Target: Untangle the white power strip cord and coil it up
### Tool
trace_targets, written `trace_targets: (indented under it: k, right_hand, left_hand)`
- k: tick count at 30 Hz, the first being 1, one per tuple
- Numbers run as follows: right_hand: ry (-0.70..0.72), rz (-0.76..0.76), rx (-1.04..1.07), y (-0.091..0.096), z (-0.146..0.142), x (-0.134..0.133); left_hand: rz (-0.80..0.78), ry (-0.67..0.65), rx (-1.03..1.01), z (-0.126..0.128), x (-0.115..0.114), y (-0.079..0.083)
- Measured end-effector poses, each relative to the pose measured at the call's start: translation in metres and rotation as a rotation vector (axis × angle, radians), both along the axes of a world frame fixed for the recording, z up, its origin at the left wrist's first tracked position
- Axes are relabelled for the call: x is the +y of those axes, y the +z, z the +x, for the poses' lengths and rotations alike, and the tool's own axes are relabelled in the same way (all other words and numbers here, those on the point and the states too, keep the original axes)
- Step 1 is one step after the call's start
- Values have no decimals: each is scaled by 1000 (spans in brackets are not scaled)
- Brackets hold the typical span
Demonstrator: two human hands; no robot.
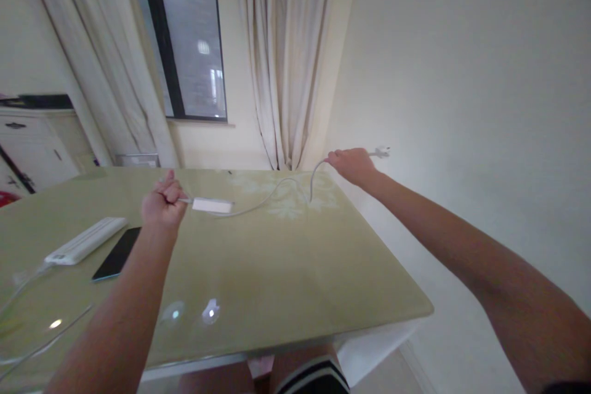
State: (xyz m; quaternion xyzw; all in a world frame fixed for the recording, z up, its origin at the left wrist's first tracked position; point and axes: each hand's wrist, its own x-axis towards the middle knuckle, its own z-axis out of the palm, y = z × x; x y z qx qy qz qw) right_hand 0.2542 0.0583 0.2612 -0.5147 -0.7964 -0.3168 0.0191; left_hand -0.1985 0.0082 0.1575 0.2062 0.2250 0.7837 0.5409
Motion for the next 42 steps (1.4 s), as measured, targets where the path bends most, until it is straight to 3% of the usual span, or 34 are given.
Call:
trace_targets:
  k: [3, 7, 10, 15, 17, 23, 26, 29, 31, 34, 36, 39, 42]
  right_hand:
    - [45, -188, 16, -55, -29, 4]
    - [124, -370, 67, -120, -69, -7]
    - [214, -410, 59, -147, -93, -20]
    - [249, -508, 30, -171, -125, -47]
    - [245, -557, 31, -182, -135, -56]
    - [123, -595, 262, -225, -140, -60]
    - [137, -590, 456, -243, -131, -53]
    - [231, -581, 653, -249, -116, -44]
    - [181, -483, 753, -246, -102, -38]
    - [-119, -254, 780, -237, -74, -28]
    - [-332, -188, 774, -234, -54, -24]
    - [-530, -295, 924, -234, -29, -18]
    - [-572, -399, 1155, -238, -14, -13]
  left_hand:
    - [22, -87, -233, 35, 9, -43]
    - [-86, -123, -271, 73, 20, -85]
    - [-183, -121, -218, 80, 26, -104]
    - [-274, -102, -51, 71, 28, -131]
    - [-317, -26, 123, 69, 27, -140]
    - [-550, 482, 1159, 68, 21, -152]
    - [-518, 689, 1610, 69, 12, -157]
    - [-428, 730, 1902, 67, 8, -165]
    - [-335, 662, 2014, 62, 11, -171]
    - [-221, 344, 2039, 55, 20, -179]
    - [-173, 143, 1950, 52, 24, -179]
    - [-126, -131, 1784, 47, 20, -166]
    - [-115, -496, 1623, 42, 4, -147]
